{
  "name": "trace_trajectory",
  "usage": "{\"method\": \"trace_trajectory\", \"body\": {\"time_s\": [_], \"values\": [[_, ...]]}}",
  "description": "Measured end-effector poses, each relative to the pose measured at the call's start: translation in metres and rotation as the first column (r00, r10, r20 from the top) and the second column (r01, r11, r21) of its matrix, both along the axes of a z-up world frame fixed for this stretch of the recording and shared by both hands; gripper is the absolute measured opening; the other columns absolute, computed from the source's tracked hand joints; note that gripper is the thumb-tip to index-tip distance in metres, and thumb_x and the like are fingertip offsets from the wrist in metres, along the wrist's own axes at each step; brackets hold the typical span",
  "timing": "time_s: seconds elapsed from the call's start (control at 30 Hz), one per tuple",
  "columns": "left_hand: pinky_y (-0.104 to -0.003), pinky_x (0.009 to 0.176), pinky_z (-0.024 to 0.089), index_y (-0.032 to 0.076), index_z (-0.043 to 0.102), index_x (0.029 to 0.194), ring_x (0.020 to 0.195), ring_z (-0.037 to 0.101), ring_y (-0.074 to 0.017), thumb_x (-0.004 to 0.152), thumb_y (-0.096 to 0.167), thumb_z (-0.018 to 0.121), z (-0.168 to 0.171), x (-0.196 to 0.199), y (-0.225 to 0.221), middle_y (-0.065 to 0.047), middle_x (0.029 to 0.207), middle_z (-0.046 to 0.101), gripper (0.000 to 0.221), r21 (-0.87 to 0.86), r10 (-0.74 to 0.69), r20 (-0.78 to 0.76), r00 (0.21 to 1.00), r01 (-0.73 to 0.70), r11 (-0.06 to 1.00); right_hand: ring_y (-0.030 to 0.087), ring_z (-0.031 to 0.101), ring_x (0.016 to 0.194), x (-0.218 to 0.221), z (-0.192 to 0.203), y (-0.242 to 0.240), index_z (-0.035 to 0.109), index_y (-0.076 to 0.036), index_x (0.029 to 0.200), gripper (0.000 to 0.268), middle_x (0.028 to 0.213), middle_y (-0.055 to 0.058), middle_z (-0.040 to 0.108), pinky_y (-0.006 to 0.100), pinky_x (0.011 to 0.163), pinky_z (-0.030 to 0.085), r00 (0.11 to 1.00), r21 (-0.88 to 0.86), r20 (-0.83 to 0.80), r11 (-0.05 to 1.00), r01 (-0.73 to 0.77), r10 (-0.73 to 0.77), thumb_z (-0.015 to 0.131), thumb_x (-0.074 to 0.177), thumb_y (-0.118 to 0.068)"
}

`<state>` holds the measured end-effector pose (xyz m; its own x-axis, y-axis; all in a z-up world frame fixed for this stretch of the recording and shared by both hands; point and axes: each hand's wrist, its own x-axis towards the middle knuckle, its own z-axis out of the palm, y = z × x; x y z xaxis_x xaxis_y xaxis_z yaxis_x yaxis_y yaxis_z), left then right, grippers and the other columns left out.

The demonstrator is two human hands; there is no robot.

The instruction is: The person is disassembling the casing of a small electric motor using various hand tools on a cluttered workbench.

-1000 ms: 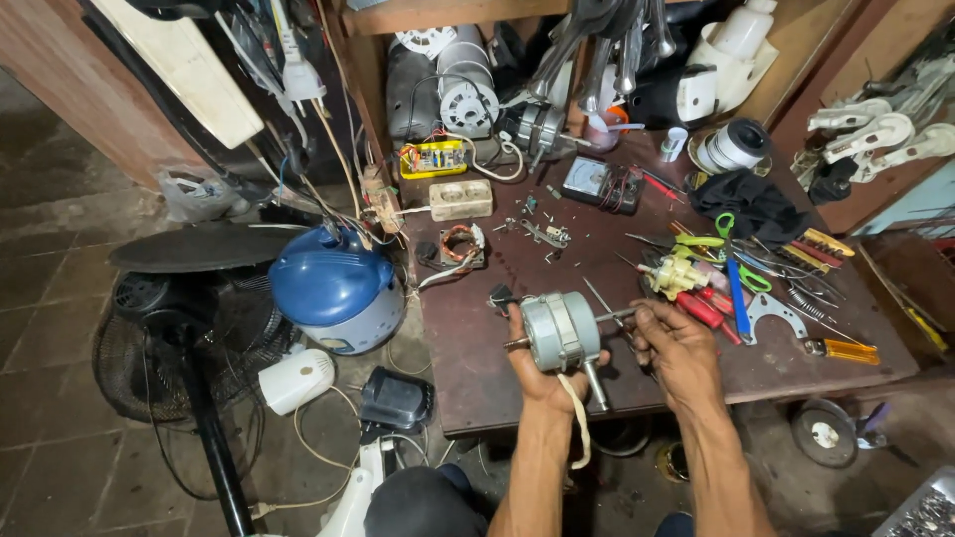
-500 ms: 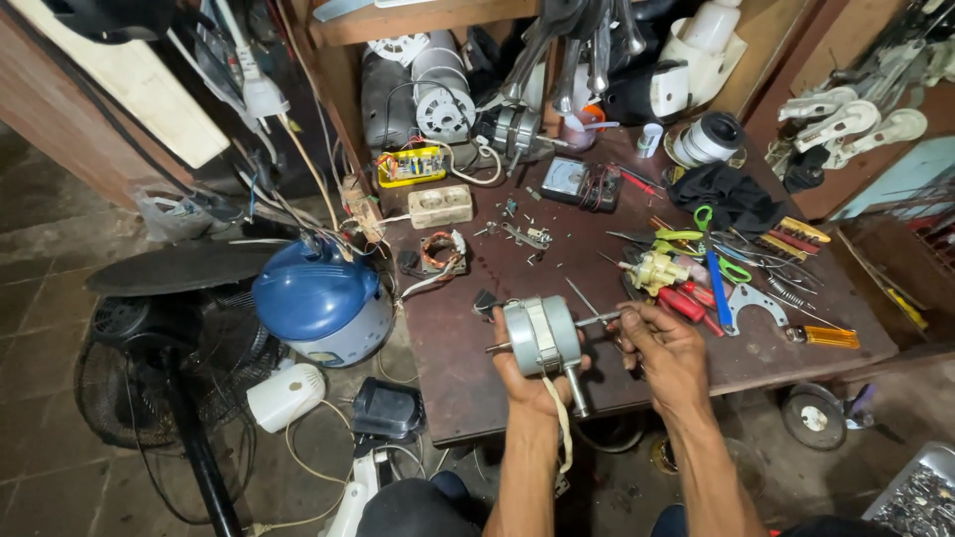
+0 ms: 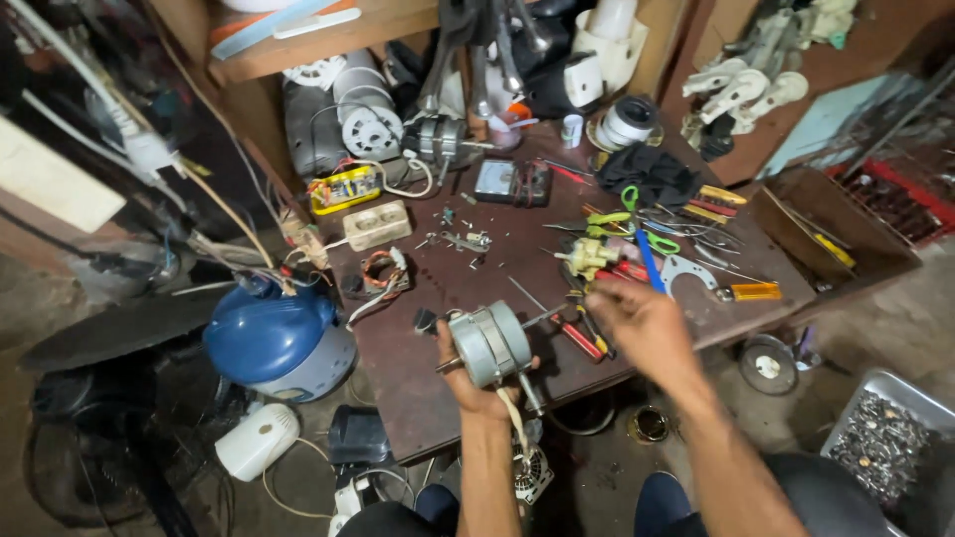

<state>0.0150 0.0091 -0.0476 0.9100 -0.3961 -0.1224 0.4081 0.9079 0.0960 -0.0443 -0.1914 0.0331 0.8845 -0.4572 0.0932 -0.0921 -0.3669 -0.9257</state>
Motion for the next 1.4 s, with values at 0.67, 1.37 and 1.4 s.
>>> {"method": "trace_trajectory", "body": {"time_s": [0.67,1.37,1.4], "values": [[-0.052,0.075,0.055,0.007,0.076,0.100,0.084,0.069,-0.0410,0.041,0.025,0.095,0.232,-0.016,0.018,-0.013,0.089,0.073,0.065,0.657,-0.954,0.177,0.240,-0.751,-0.067,0.043,0.068,0.103,0.012,0.017,-0.083,0.073,-0.012,0.107,0.029,0.095,0.020,0.072,0.056,0.091,0.053,0.954,-0.485,-0.279,0.840,-0.242,0.113,0.073,0.085,-0.031],[-0.071,0.116,0.016,0.012,0.057,0.130,0.131,0.041,-0.0477,0.051,0.007,0.092,0.132,0.006,0.069,-0.019,0.135,0.046,0.086,0.688,-0.974,0.008,0.226,-0.708,-0.159,0.038,0.068,0.112,0.032,-0.014,-0.027,0.064,-0.015,0.131,0.065,0.114,0.017,0.072,0.054,0.096,0.054,0.827,-0.586,-0.554,0.658,-0.472,0.099,0.077,0.074,-0.044],[-0.072,0.116,0.011,0.014,0.052,0.139,0.134,0.038,-0.0482,0.053,0.005,0.091,0.131,0.006,0.071,-0.022,0.138,0.043,0.095,0.708,-0.967,-0.029,0.252,-0.678,-0.197,0.039,0.068,0.114,0.032,-0.004,-0.023,0.066,-0.015,0.130,0.063,0.114,0.018,0.073,0.053,0.096,0.053,0.811,-0.536,-0.578,0.709,-0.457,0.086,0.076,0.075,-0.043]]}}
